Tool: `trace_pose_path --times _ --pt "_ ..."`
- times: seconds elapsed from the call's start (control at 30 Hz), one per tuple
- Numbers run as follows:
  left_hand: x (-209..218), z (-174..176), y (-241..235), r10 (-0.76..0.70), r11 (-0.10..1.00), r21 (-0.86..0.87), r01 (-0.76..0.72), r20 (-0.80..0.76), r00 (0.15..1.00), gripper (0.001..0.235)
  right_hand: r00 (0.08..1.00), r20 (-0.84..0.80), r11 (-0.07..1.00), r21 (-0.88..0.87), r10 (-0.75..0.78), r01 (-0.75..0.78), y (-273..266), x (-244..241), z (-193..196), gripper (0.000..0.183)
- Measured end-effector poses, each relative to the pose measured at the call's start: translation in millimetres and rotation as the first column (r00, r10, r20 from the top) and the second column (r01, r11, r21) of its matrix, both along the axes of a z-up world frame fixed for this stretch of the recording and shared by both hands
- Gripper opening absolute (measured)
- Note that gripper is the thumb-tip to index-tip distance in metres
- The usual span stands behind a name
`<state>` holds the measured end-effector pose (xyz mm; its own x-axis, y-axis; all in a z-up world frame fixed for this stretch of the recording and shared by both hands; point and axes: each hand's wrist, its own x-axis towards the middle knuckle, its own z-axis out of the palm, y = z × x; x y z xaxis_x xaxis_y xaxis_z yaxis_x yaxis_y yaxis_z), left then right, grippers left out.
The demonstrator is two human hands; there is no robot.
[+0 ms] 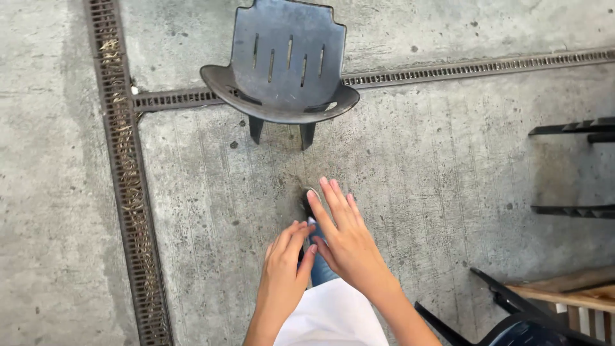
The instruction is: Arranging and stacking plastic chairs in a dining area.
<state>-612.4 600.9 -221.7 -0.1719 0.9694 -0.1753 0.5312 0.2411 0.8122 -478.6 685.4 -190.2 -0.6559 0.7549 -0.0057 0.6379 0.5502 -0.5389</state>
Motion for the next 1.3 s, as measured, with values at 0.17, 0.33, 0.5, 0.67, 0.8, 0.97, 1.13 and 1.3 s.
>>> trace_pose_path --times 0.17,0.33,0.5,0.67,0.8,0.97,1.13,1.3 --pt "14.6 5.0 6.6 -0.007 1.000 0.024 0.008 -0.014 1.000 0.041 0.999 0.017 0.999 0.040 0.028 -0.029 1.7 17.6 0.3 0.080" --pt "25.2 6.0 42.5 0.016 0.997 0.074 -0.013 -0.031 0.999 0.045 0.999 0.027 0.999 0.013 0.040 -0.040 30.6 29.9 -0.8 0.081" --pt "13.0 1.9 68.8 0.028 1.000 0.011 -0.027 -0.016 0.999 0.041 0.998 0.050 0.999 0.008 0.046 -0.047 60.9 19.9 -16.9 0.080" --pt "-26.7 -35.6 120.6 0.004 0.988 0.153 0.008 -0.077 0.997 0.044 0.998 0.051 0.999 0.005 0.034 -0.034 105.2 -18.8 -59.5 0.084" --pt "-70.2 -74.0 186.5 -0.043 0.989 0.126 0.077 -0.254 0.966 0.066 0.979 0.203 0.987 0.162 -0.023 -0.011 149.8 -58.1 -122.9 0.081" --pt "-97.3 -134.8 223.2 0.060 0.951 0.290 0.106 -0.509 0.859 0.018 0.971 0.124 0.865 0.486 -0.206 0.121 176.3 -102.4 -160.5 0.022" --pt "-106.2 -116.4 226.8 0.007 0.971 0.221 0.090 -0.405 0.914 0.030 0.960 0.117 0.896 0.402 -0.254 0.188 181.2 -116.2 -142.0 0.014" --pt "-123.5 -102.0 230.0 -0.099 0.969 0.193 0.158 -0.281 0.955 0.051 0.969 0.128 0.920 0.361 -0.210 0.152 186.9 -116.9 -127.2 0.012"
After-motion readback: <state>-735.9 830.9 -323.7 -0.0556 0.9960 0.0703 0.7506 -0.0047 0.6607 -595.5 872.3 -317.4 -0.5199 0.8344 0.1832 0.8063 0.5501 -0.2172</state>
